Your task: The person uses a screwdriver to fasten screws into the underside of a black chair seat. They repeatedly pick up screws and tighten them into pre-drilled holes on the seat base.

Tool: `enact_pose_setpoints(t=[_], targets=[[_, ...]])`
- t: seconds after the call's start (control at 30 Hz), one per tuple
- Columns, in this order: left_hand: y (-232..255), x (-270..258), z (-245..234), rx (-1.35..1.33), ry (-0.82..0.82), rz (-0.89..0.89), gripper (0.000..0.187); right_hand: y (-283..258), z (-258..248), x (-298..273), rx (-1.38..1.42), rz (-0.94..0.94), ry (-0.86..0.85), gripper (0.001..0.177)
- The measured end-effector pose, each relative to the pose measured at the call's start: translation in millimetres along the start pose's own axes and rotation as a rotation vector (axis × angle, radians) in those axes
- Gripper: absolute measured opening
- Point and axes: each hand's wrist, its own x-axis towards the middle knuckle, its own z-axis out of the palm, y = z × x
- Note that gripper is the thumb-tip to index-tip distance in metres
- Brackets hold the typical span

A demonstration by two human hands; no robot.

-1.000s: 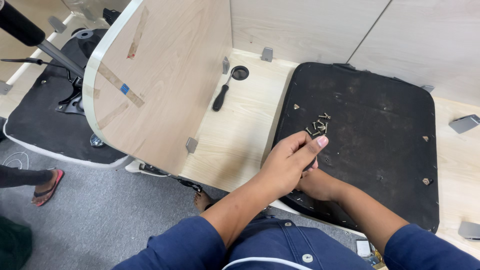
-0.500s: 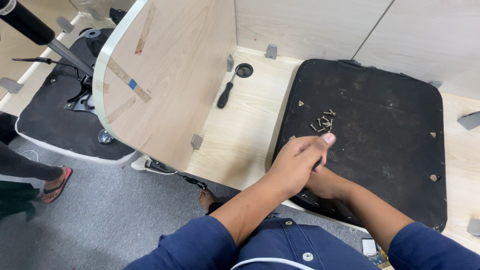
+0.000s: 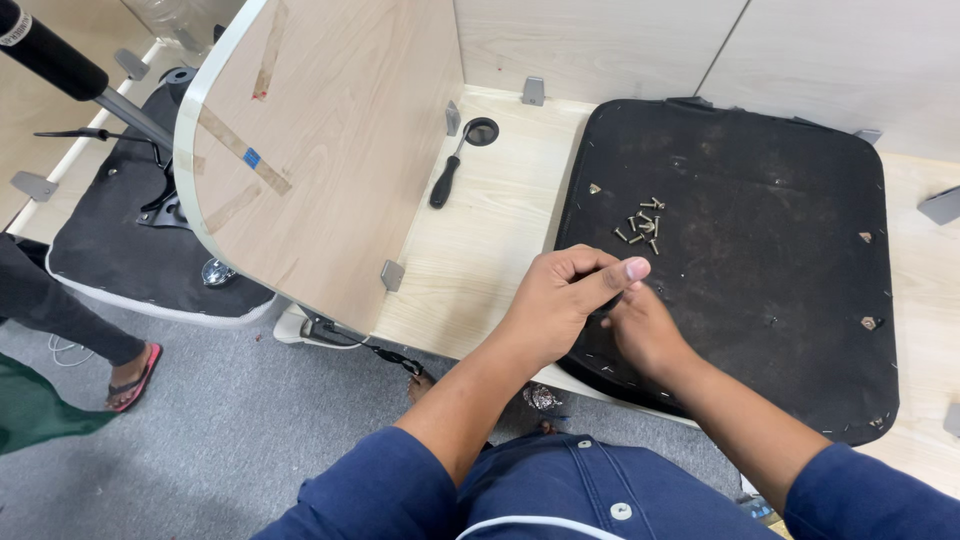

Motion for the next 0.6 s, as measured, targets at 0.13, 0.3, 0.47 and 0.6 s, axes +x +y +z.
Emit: enact_pose_setpoints(t=[0.13, 0.3, 0.47, 0.6], targets=[[-4.7, -2.3, 0.3, 0.027, 0.000, 0.116, 0.033, -52.7, -22.1, -8.3, 0.064, -0.364, 0.017, 0.027], [-5.7, -2.8, -6.0, 0.053, 0.142, 0.031, 0.037, -116.9, -39.2, -33.3, -0.074, -0.343, -0.010, 0.031], [-4.7, -1.6, -10.1, -0.120, 0.089, 0.088, 0.026, -154.9, -34.8, -47.3, -0.323, -0.519, -0.250, 0.046], [-3.5, -1.8, -19.0, -0.139, 0.080, 0.103, 0.025, -171.0, -24.3, -41.7, -0.465, -0.353, -0.189, 0.039]])
